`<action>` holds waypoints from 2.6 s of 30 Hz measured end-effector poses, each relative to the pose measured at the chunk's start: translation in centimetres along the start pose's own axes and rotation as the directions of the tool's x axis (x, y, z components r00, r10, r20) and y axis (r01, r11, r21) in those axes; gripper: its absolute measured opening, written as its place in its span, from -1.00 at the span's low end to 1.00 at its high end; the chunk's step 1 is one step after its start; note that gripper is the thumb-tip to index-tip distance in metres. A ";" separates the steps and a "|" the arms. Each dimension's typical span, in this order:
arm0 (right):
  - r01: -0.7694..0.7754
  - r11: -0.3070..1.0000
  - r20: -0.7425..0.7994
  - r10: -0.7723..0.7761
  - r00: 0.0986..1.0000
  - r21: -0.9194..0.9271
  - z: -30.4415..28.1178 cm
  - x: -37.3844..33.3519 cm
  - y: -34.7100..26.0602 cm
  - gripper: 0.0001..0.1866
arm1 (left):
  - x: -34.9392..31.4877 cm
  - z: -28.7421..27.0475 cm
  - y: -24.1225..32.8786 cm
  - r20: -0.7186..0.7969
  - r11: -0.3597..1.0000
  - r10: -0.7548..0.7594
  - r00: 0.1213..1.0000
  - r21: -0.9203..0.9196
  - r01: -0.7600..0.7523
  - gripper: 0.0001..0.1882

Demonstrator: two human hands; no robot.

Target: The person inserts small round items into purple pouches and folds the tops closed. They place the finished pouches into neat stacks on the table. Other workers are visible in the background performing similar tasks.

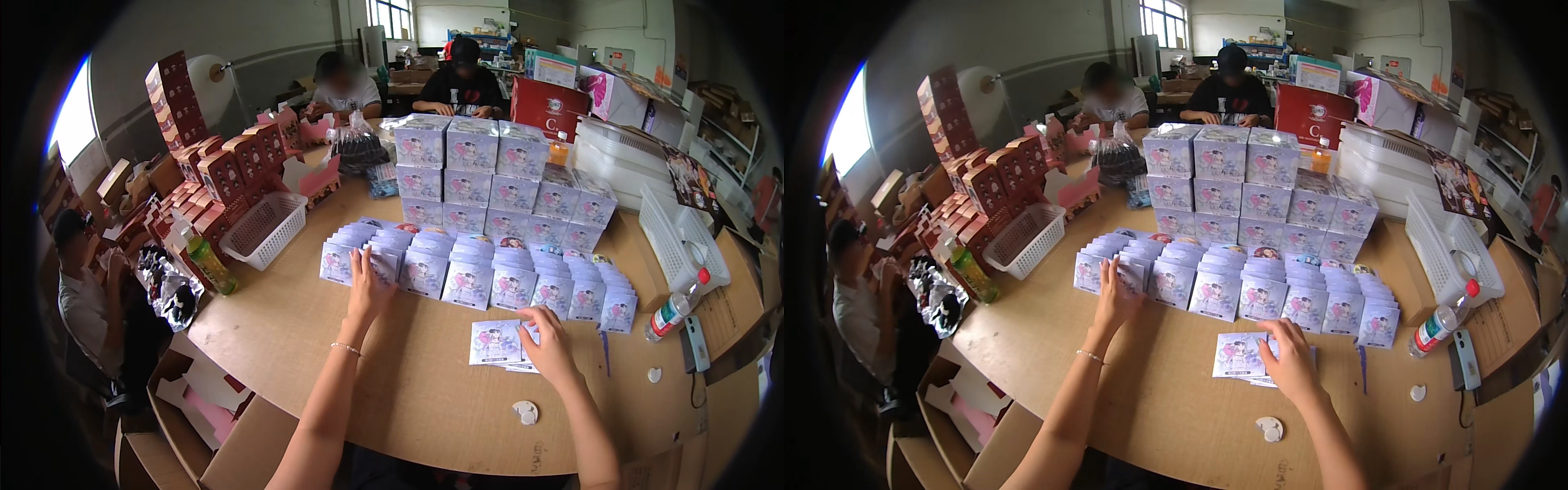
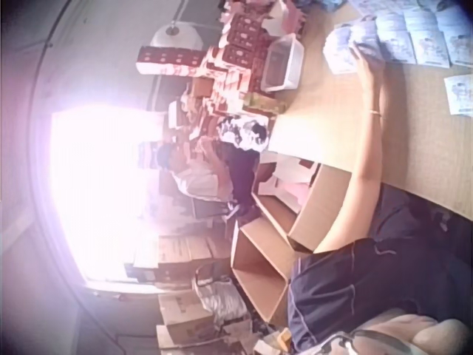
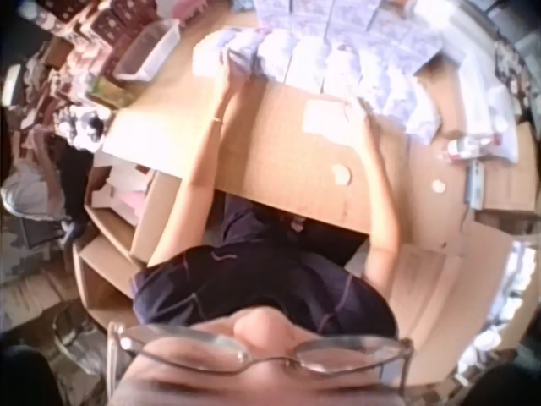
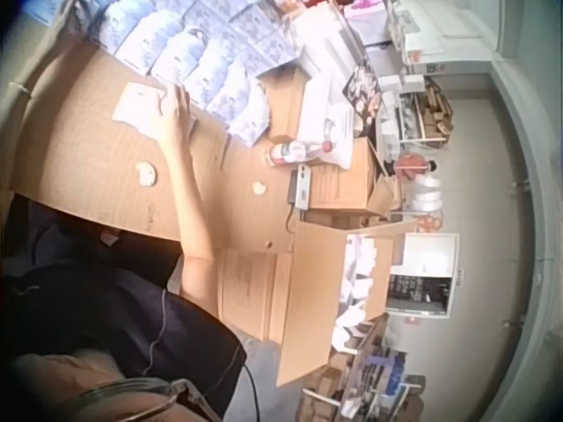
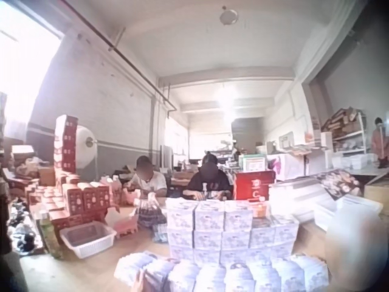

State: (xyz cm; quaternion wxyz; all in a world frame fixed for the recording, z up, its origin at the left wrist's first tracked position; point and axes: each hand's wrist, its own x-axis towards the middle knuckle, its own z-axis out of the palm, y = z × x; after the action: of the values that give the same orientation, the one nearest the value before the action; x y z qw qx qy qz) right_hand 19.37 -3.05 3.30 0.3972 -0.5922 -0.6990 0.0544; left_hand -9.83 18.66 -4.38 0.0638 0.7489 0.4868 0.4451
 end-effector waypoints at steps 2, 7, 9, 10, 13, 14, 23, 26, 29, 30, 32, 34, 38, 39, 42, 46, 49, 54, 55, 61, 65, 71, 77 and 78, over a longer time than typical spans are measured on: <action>0.068 0.985 0.094 -0.054 0.994 -0.161 -0.5 -0.6 0.9 -0.62 | 0.2 0.2 -0.2 0.006 1.000 0.024 1.000 -0.001 -0.024 0.10; 0.057 0.959 0.342 0.042 0.939 -0.277 1.4 0.5 1.2 -0.24 | 0.5 -1.0 1.3 0.054 0.997 0.025 0.998 -0.070 -0.021 0.13; 0.099 0.907 0.442 0.103 0.891 -0.410 2.4 1.3 1.1 -0.15 | 0.3 -1.4 2.0 0.055 0.995 0.083 0.995 -0.064 -0.079 0.13; 0.118 0.915 0.481 0.090 0.872 -0.386 2.8 1.9 1.2 -0.06 | -0.1 -1.7 2.3 0.049 0.992 0.112 0.992 -0.066 -0.109 0.12; 0.115 0.894 0.431 0.093 0.897 -0.433 3.3 2.3 0.1 -0.26 | -1.7 -2.6 3.9 0.059 0.983 0.181 0.982 -0.053 -0.178 0.08; 0.149 0.899 0.392 0.027 0.920 -0.411 3.3 2.3 -0.3 -0.37 | -2.6 -2.5 4.8 0.072 0.979 0.202 0.977 -0.053 -0.199 0.08; -0.195 0.872 -0.014 0.226 0.974 0.449 3.9 -3.1 -6.3 -0.89 | -6.9 -6.3 14.9 0.514 0.855 0.333 0.790 -0.519 -0.022 -0.79; -0.130 0.946 -0.011 0.139 0.990 0.297 3.4 -6.1 -5.1 -0.86 | -7.5 -7.0 16.8 0.432 0.838 0.516 0.740 -0.432 -0.333 -0.80; -0.229 0.963 0.015 0.234 0.972 -0.141 0.9 -9.0 -4.0 -0.74 | -8.3 -6.8 17.7 0.412 0.796 0.603 0.683 -0.375 -0.476 -0.82; -0.301 0.931 0.005 0.308 0.951 -0.208 0.1 -9.8 -3.7 -0.73 | -8.3 -6.7 18.1 0.412 0.791 0.611 0.676 -0.351 -0.501 -0.83; -0.386 0.877 0.053 0.417 0.908 -0.287 -0.9 -11.0 -3.5 -0.71 | -8.3 -6.4 18.9 0.407 0.777 0.630 0.661 -0.325 -0.540 -0.84; -0.414 0.855 0.184 0.482 0.856 -0.313 -1.0 -11.7 -3.0 -0.69 | -8.6 -6.0 19.4 0.402 0.762 0.647 0.648 -0.317 -0.564 -0.85; -0.507 0.862 0.330 0.473 0.817 0.020 -1.5 -10.9 -3.1 -0.74 | -9.7 -5.8 19.5 0.390 0.792 0.611 0.689 -0.283 -0.541 -0.86; -0.498 0.854 0.324 0.432 0.842 0.153 -1.3 -10.4 -3.0 -0.77 | -10.0 -5.7 19.4 0.364 0.797 0.604 0.709 -0.271 -0.540 -0.86; -0.414 0.721 0.129 0.418 0.899 0.556 -0.7 -9.4 -3.6 -0.88 | -10.5 -5.7 20.1 0.295 0.811 0.584 0.756 -0.190 -0.553 -0.83; -0.232 0.708 -0.019 0.328 0.944 0.667 1.4 -8.6 -3.8 -0.90 | -11.3 -5.4 20.0 0.281 0.843 0.536 0.796 -0.129 -0.522 -0.83; -0.219 0.733 -0.008 0.293 0.956 0.644 1.8 -8.6 -4.0 -0.90 | -11.7 -5.1 19.9 0.240 0.848 0.531 0.813 -0.142 -0.511 -0.84; -0.162 0.803 -0.028 0.217 0.976 0.573 2.6 -9.2 -3.2 -0.92 | -11.7 -4.6 19.8 0.224 0.827 0.537 0.813 -0.327 -0.457 -0.88; -0.144 0.828 -0.037 0.195 0.980 0.542 2.5 -9.2 -3.1 -0.92 | -11.6 -4.6 19.8 0.225 0.826 0.539 0.812 -0.333 -0.456 -0.88; -0.017 0.922 -0.130 0.073 0.989 0.387 2.5 -9.0 -3.2 -0.87 | -12.0 -4.3 19.6 0.193 0.833 0.515 0.835 -0.345 -0.434 -0.91; 0.030 0.946 -0.190 0.033 0.981 0.322 3.0 -8.9 -3.4 -0.84 | -11.8 -3.5 19.4 0.137 0.852 0.474 0.870 -0.321 -0.414 -0.92; 0.074 0.961 -0.223 -0.013 0.975 0.266 3.2 -8.5 -3.6 -0.86 | -11.9 -3.6 19.3 0.153 0.881 0.414 0.897 -0.313 -0.354 -0.92; 0.026 0.942 -0.219 0.051 0.974 0.334 4.0 -8.5 -2.8 -0.86 | -11.8 -2.8 19.0 0.115 0.876 0.407 0.906 -0.333 -0.350 -0.94; 0.022 0.940 -0.221 0.058 0.974 0.342 4.1 -8.5 -2.9 -0.87 | -11.8 -3.0 18.8 0.113 0.873 0.421 0.900 -0.321 -0.368 -0.94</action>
State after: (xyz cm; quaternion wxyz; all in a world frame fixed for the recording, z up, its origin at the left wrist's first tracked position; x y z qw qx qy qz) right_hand 14.39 -9.69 -2.04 0.5710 -0.5228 -0.6233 0.1104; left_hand -0.88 -1.32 0.22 0.1246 0.8517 0.2443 0.4465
